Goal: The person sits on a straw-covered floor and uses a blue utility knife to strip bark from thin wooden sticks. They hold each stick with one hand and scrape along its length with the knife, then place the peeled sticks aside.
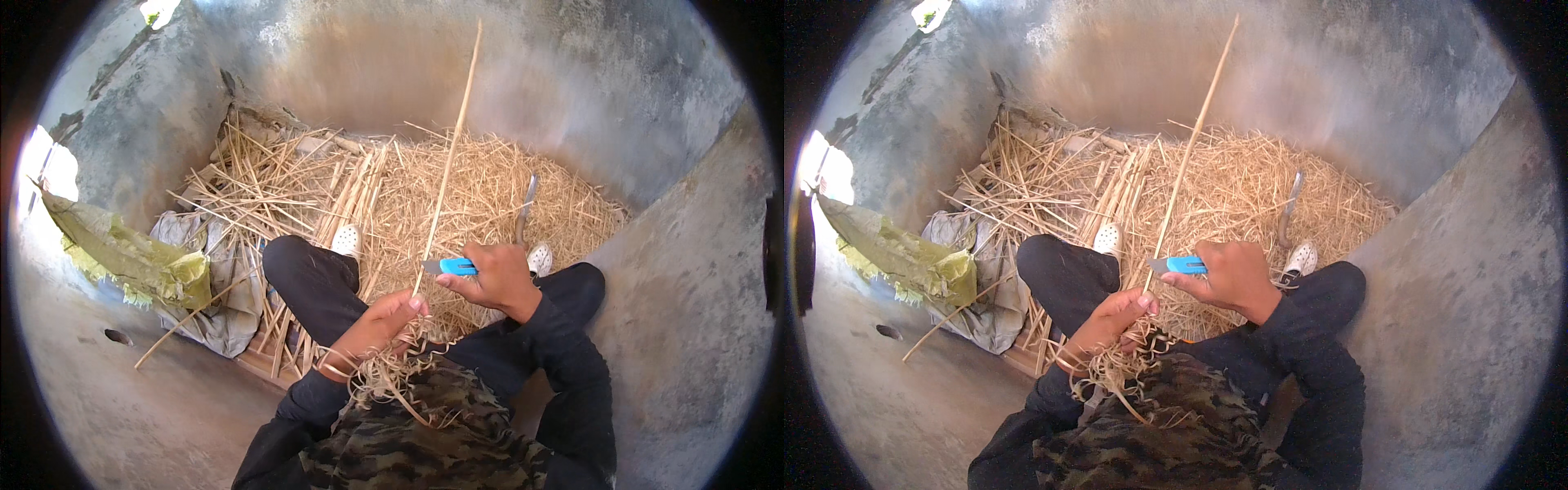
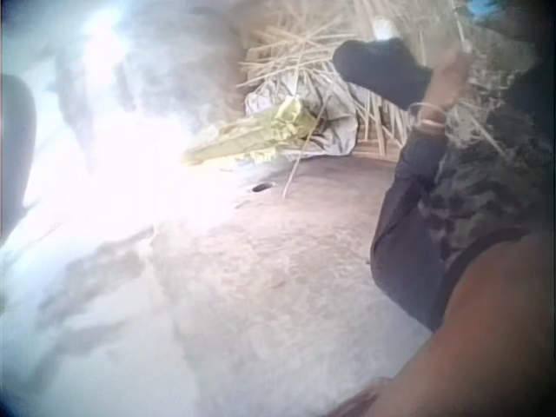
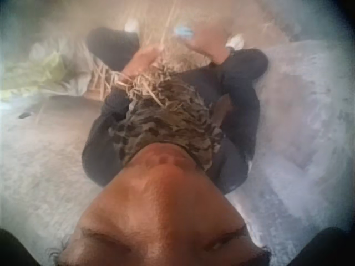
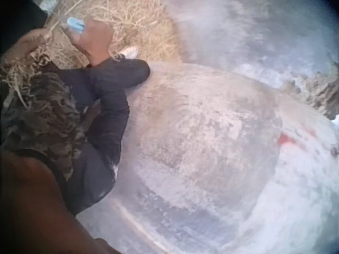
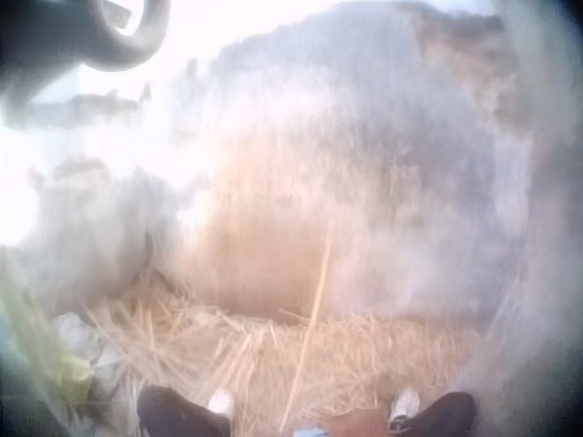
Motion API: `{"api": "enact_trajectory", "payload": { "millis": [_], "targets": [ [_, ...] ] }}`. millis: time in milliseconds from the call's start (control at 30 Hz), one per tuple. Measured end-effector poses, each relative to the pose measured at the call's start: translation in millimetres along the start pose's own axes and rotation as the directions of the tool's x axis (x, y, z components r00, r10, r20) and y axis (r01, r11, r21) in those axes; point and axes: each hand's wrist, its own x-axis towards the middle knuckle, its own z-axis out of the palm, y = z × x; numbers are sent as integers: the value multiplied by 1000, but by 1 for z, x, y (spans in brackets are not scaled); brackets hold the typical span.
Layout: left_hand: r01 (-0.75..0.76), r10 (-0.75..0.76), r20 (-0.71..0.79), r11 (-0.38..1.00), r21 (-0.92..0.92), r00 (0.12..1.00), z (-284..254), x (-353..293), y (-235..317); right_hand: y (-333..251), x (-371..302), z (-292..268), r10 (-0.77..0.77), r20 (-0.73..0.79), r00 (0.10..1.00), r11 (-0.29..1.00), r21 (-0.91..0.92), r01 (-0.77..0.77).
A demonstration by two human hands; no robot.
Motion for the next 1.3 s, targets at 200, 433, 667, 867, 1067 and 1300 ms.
{"api": "enact_trajectory", "payload": {
  "millis": [200, 433, 667, 867, 1067, 1300],
  "targets": [
    [80, -82, 29, 995, 53, 996, 4, -6, -2, 37, 12, 13, 142, -9, 990, 988, -67, -143],
    [-195, 271, -53, 803, 564, 961, -4, 2, -13, 34, 11, 30, 41, 23, 999, 999, -30, -41],
    [-101, 201, -100, 790, 605, 975, -2, -6, -4, 30, 6, 37, -38, 52, 998, 995, -87, 42],
    [-107, 138, -1, 770, 629, 990, 3, -21, -14, 165, 23, 33, 561, 67, 825, 807, -267, -527],
    [-68, 259, -127, 630, 774, 957, 4, 2, -20, 43, -17, 46, 120, 198, 973, 990, -96, -103],
    [-41, 252, -114, 537, 843, 961, 21, 4, -10, 68, -19, 36, 220, 22, 975, 976, -12, -219]
  ]
}}
